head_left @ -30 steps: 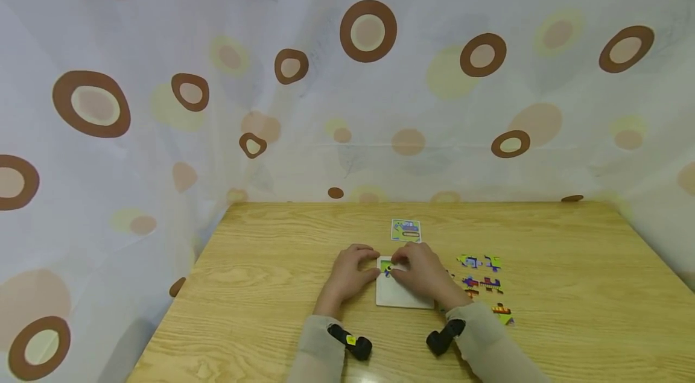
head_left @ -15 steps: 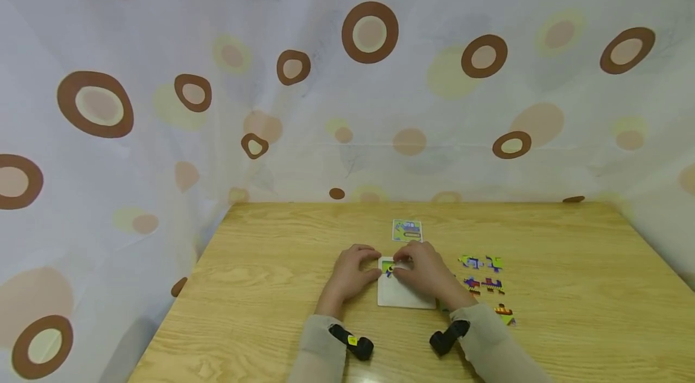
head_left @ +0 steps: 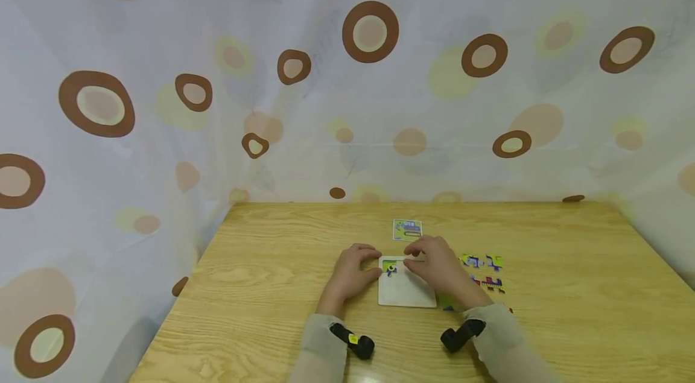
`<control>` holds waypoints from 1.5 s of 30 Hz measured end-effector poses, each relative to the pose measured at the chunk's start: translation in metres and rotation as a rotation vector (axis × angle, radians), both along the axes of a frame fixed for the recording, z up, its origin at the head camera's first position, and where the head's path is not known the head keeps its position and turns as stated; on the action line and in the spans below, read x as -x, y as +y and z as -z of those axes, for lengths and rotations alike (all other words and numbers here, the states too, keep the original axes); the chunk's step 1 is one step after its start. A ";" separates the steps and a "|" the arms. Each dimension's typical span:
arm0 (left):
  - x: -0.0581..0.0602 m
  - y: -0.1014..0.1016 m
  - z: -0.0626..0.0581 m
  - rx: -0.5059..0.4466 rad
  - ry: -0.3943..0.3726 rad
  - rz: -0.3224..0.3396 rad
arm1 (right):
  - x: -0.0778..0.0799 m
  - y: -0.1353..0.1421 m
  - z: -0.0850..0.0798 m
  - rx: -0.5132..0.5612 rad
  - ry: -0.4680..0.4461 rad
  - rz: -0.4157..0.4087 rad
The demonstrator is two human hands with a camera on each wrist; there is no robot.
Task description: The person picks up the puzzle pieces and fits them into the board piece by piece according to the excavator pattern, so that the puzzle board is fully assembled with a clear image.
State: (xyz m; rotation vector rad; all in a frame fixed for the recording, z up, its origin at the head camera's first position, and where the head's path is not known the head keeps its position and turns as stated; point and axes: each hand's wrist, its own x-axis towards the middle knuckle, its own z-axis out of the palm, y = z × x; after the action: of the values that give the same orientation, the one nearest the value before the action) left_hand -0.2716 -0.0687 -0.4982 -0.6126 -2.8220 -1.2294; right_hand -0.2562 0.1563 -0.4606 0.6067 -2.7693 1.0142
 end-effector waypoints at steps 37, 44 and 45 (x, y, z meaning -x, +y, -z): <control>0.000 -0.003 0.003 -0.005 -0.004 -0.015 | -0.011 0.106 -0.017 -0.006 0.013 0.096; 0.002 -0.002 0.002 0.003 -0.002 -0.014 | -0.013 0.113 -0.013 -0.015 -0.001 0.095; 0.002 -0.002 0.002 0.004 -0.002 -0.014 | -0.013 0.113 -0.013 -0.018 -0.002 0.093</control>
State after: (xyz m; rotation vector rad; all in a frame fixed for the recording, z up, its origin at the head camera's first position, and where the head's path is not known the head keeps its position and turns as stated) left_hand -0.2740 -0.0705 -0.5003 -0.5915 -2.8263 -1.2237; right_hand -0.2435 0.2696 -0.4478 0.4742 -2.7816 0.9724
